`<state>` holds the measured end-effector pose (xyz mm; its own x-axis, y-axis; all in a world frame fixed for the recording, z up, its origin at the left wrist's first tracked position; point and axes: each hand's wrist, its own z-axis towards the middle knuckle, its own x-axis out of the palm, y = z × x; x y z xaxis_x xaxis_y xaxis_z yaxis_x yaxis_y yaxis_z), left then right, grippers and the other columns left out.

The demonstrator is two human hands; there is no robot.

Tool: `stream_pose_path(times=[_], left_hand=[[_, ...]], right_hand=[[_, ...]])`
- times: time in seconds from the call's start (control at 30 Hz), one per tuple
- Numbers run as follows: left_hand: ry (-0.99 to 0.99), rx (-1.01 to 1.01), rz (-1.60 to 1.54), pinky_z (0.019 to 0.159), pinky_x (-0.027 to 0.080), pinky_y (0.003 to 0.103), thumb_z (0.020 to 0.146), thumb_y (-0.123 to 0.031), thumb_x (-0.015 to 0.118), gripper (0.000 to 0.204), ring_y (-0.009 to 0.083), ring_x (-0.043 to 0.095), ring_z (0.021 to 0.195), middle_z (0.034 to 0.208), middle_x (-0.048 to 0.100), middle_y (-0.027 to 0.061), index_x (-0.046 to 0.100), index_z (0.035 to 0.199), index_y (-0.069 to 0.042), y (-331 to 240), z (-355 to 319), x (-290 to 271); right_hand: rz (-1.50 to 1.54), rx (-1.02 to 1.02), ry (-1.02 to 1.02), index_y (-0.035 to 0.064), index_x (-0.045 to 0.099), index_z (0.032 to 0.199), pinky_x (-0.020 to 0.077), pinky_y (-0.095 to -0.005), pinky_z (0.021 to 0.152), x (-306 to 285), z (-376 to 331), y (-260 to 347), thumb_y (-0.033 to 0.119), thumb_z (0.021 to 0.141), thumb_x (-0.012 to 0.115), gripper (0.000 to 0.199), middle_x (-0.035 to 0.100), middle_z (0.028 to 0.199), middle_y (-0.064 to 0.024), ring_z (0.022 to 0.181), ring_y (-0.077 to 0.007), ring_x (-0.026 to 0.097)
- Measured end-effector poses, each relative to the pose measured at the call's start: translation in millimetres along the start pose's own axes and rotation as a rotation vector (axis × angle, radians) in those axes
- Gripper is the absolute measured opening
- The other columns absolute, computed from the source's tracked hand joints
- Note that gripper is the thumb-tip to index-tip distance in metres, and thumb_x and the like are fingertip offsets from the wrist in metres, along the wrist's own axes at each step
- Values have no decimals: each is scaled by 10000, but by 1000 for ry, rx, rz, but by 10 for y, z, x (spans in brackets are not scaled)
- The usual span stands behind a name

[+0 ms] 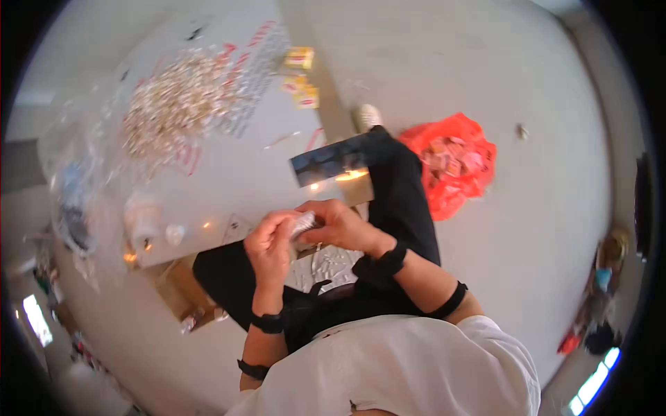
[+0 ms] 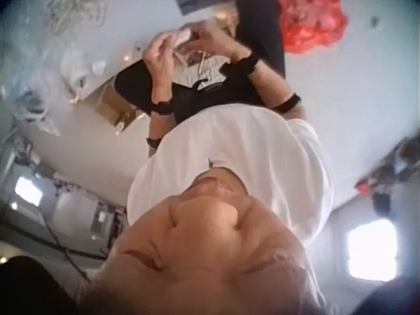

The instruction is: Manually organizing cotton swabs into small plastic cases and applying product labels.

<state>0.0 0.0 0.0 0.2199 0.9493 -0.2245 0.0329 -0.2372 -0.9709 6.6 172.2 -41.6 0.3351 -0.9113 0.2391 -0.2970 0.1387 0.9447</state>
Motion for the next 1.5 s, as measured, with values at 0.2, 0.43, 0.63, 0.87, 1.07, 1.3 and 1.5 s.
stream_pose_path(times=[0.2,0.43,0.63,0.87,1.07,1.3,1.5], left_hand=[[-33,72,-204,795,505,299,980,-129,572,163,156,637,875,981,680,99,644,1004,14,-189,284,281],[-51,-54,-127,818,528,293,975,-106,590,151,140,647,830,933,682,85,632,986,39,99,348,17],[-252,-81,-132,743,513,266,966,-114,599,161,139,646,786,890,688,81,648,965,39,283,425,-394],[-292,-166,-36,720,498,260,954,-121,608,143,116,626,780,868,679,45,669,946,9,523,284,-805],[-259,-170,131,603,400,205,929,-96,650,97,38,477,668,734,562,-44,645,927,1,598,487,-778],[-369,125,452,668,496,294,837,-54,671,129,176,612,715,844,673,71,648,955,-7,835,1501,-1346],[-539,50,517,672,491,285,831,-34,671,70,169,600,687,763,639,66,643,885,1,531,1527,-1393]], right_hand=[[-262,-158,-637,18,693,1029,505,-265,727,-681,-753,410,4,789,752,247,691,892,-38,820,-82,621],[-1230,-232,-1061,40,643,1144,487,-403,943,-1962,-1559,161,-20,730,731,427,631,1163,-141,1124,-327,572],[-629,-202,-1052,-15,674,1033,499,-268,806,-1647,-1143,276,-12,855,666,177,686,976,-49,885,-136,629],[-395,-233,-472,-22,682,957,484,-241,717,-611,83,463,-23,867,642,98,666,862,-34,802,-99,612],[-502,-227,-183,-33,643,896,472,-297,616,-240,856,134,28,849,665,80,623,752,-126,672,-183,613],[-204,-3,-57,-26,635,889,445,-244,531,-254,1111,70,26,892,629,53,598,724,-23,594,-87,564],[-143,198,-105,-4,642,922,396,-199,475,-465,1121,133,53,919,611,65,594,696,-8,553,-51,547]])
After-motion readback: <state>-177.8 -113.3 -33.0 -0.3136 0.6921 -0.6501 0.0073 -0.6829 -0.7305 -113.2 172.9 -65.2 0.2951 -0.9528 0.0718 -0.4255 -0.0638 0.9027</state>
